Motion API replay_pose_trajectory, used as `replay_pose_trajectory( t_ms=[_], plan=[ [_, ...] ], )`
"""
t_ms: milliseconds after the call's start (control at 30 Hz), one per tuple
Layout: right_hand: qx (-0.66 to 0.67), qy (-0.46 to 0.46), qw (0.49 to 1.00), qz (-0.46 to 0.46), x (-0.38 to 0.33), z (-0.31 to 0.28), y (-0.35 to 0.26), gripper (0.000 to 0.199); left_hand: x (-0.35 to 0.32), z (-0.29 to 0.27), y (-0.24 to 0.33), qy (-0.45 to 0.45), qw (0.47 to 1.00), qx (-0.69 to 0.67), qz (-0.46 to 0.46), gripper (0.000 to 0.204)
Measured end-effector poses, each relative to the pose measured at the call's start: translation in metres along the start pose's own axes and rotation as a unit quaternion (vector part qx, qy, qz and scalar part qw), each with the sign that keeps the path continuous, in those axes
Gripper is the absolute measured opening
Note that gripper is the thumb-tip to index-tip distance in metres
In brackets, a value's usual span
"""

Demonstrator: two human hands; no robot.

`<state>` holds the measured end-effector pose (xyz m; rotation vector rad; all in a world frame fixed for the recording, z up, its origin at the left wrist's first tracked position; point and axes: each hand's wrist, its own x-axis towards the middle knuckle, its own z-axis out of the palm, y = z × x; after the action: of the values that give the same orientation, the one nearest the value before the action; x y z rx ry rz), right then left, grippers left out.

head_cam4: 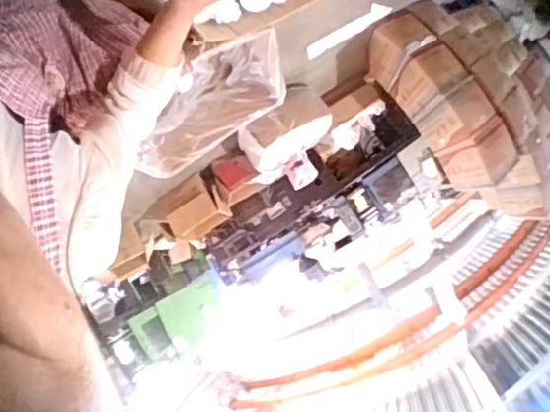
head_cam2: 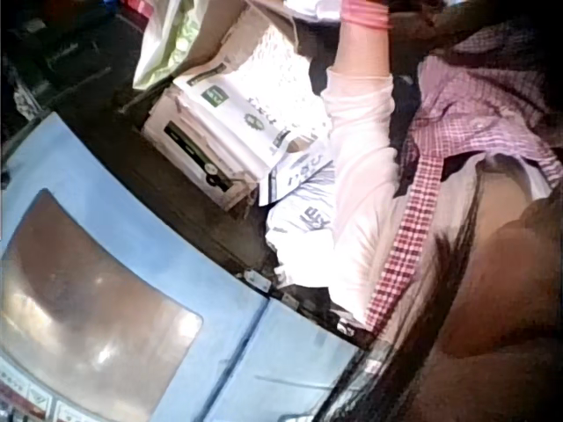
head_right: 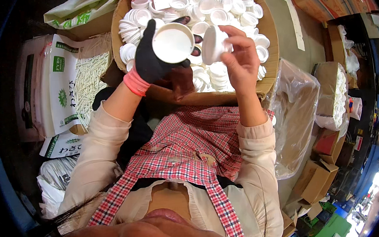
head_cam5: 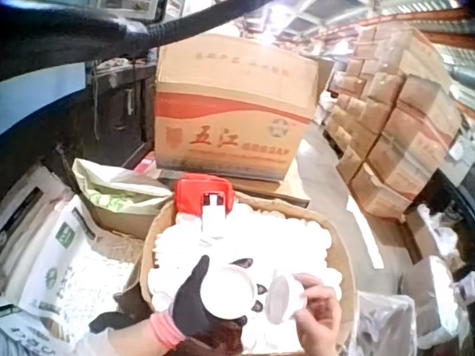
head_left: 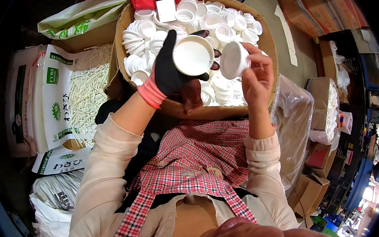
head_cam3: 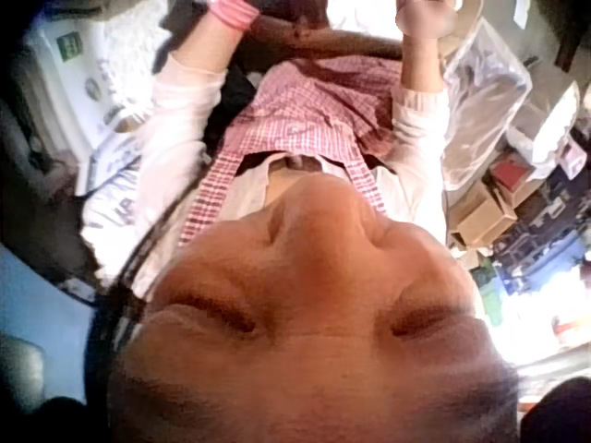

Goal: The person sits on the floor and repeatedly picks up white plastic bowls and lids from a large cardboard box. They wipe each bowl with a brown cloth, then fit a lid onto the bowl and place the assembled unit into a clear plastic bag.

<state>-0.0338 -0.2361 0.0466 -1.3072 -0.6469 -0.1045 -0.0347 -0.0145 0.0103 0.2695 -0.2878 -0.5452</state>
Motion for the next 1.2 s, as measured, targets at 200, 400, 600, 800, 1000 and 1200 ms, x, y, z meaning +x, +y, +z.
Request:
replay_pose_trajectory(
  t_ms=[200,400,600,800,1000,1200],
  plan=[
    [-0.28,-0.037,0.957,0.059,0.0,0.029,-0.009,0.044,-0.006,0.002,-0.005,0.019,0.998,0.006,0.052,0.056],
    [-0.382,-0.029,0.917,-0.114,0.001,0.029,-0.018,0.058,-0.008,0.013,-0.008,0.055,0.861,0.47,0.184,0.045],
    [-0.44,-0.079,0.885,-0.129,-0.001,0.046,-0.015,0.064,-0.004,0.005,-0.024,0.075,0.901,0.398,0.155,0.049],
    [-0.451,-0.078,0.878,-0.14,-0.003,0.043,-0.011,0.065,-0.003,0.004,-0.021,0.054,0.815,0.542,0.201,0.053],
    [-0.455,-0.077,0.875,-0.144,-0.003,0.043,-0.009,0.065,-0.008,0.007,-0.022,0.069,0.803,0.559,0.196,0.051],
    [-0.457,-0.077,0.873,-0.149,-0.003,0.046,-0.008,0.066,-0.009,0.018,-0.019,0.128,0.924,0.345,0.103,0.05]
  ],
)
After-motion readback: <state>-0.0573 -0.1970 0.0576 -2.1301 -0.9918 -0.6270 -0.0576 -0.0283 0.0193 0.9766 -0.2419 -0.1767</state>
